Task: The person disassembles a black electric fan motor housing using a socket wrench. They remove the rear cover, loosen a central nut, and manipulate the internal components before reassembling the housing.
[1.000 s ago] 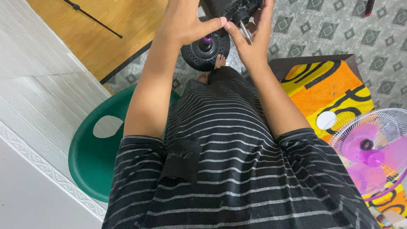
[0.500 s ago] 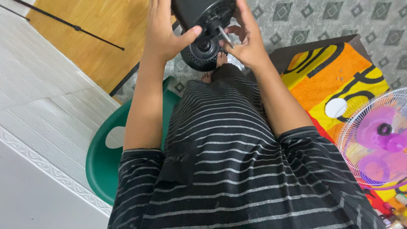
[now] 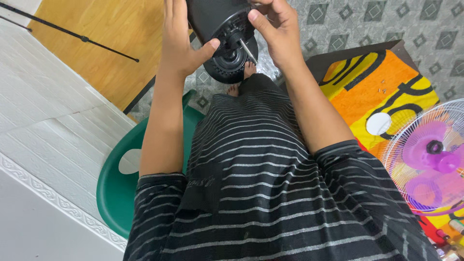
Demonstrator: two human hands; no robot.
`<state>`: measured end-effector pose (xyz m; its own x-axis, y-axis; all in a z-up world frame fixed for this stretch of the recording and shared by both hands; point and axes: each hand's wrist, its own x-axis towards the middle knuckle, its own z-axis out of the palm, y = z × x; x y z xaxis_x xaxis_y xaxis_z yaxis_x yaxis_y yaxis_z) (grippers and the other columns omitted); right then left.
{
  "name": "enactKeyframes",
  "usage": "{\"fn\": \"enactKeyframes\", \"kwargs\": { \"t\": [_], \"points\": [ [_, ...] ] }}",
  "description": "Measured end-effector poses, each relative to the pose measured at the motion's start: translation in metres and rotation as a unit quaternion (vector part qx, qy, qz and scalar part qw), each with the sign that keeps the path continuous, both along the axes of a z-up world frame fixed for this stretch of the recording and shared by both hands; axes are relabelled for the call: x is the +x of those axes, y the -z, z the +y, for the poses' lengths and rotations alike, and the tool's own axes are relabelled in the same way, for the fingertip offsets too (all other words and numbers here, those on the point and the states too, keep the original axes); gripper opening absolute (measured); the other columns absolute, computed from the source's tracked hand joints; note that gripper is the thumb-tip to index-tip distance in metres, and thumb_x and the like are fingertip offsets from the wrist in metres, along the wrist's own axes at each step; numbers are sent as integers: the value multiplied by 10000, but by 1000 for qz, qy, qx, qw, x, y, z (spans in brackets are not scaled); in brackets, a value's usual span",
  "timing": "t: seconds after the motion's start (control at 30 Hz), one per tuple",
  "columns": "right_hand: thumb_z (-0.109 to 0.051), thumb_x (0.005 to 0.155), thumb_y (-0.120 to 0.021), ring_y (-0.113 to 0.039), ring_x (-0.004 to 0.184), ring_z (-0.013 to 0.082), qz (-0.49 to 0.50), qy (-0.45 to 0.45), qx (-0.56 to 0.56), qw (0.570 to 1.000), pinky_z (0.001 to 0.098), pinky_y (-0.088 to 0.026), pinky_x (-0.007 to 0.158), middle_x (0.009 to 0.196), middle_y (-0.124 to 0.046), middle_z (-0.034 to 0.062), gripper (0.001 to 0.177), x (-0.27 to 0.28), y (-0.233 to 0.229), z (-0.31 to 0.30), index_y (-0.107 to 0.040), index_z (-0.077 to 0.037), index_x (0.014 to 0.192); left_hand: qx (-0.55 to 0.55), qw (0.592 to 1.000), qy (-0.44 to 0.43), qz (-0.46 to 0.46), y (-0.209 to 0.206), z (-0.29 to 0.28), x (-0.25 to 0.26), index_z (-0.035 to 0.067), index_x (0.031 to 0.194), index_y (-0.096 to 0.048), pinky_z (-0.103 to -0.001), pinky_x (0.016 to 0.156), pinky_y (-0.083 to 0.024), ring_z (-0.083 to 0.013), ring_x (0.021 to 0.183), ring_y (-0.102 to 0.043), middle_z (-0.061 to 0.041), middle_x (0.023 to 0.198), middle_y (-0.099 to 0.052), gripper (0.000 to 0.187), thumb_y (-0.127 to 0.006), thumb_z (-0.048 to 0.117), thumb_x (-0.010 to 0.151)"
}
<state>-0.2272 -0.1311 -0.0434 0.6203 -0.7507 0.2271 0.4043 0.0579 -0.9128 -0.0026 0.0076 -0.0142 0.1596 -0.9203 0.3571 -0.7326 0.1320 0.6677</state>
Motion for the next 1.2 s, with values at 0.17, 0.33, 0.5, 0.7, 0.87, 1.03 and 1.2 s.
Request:
{"fn": "enactKeyframes", "kwargs": {
  "t": [0.17, 0.33, 0.5, 0.7, 0.87, 1.03, 1.2],
  "points": [
    [-3, 1040, -696, -635, 1113, 120, 51, 35, -4, 998, 294, -551, 965, 1206, -685, 24, 230, 4, -7, 5, -682, -23, 1269, 7, 1000, 12, 11, -12, 1, -2, 1, 1570, -283, -470, 1254, -381, -395, 1486, -365, -205, 1562, -371, 975, -871, 463, 943],
    [32, 1069, -688, -617, 1140, 116, 30, 54, -47, 997, 257, -486, 1026, 1296, -641, 45, 232, 9, -10, 8, -685, 2, 1300, 0, 1000, 11, -3, -18, -2, -2, 34, 1565, -316, -480, 1261, -365, -392, 1487, -354, -196, 1561, -382, 923, -862, 412, 925],
    [11, 1064, -703, -616, 1145, 122, 78, 49, -67, 993, 275, -498, 1034, 1284, -645, 49, 234, 4, -10, 4, -684, 6, 1297, -12, 999, 21, 24, -18, -8, 0, 68, 1583, -340, -456, 1230, -394, -360, 1482, -387, -165, 1535, -398, 928, -870, 421, 907],
    [-10, 1060, -730, -581, 1372, 197, -30, -25, -26, 999, 342, -433, 1208, 1370, -614, 56, 251, 2, -9, -3, -611, -27, 1281, -11, 999, 32, 31, -23, -3, -3, 62, 1584, -301, -452, 1250, -334, -365, 1548, -303, -165, 1607, -350, 955, -879, 452, 930],
    [-6, 1048, -751, -608, 1322, 215, 7, 17, -46, 999, 347, -451, 1200, 1357, -630, 104, 258, -1, -12, -1, -630, -7, 1275, 14, 998, 17, 62, -23, 0, -7, 75, 1628, -250, -464, 1292, -261, -372, 1611, -161, -186, 1687, -197, 1097, -871, 581, 878],
    [11, 994, -815, -638, 1149, 174, 127, 83, -112, 982, 272, -562, 924, 1249, -622, 91, 220, -17, -29, 4, -693, 5, 1176, -5, 999, -21, 48, -38, 12, -23, 94, 1618, -389, -475, 1294, -234, -385, 1617, -147, -184, 1703, -159, 896, -855, 482, 958],
    [19, 969, -809, -615, 1113, 154, 165, 81, -117, 976, 271, -562, 924, 1194, -600, 75, 211, -22, -35, 4, -691, 11, 1143, -62, 994, -88, -12, -55, 26, -54, 38, 1249, -681, -480, 1174, -454, -399, 1397, -533, -176, 1467, -572, 366, -835, 115, 926]
  ]
}}
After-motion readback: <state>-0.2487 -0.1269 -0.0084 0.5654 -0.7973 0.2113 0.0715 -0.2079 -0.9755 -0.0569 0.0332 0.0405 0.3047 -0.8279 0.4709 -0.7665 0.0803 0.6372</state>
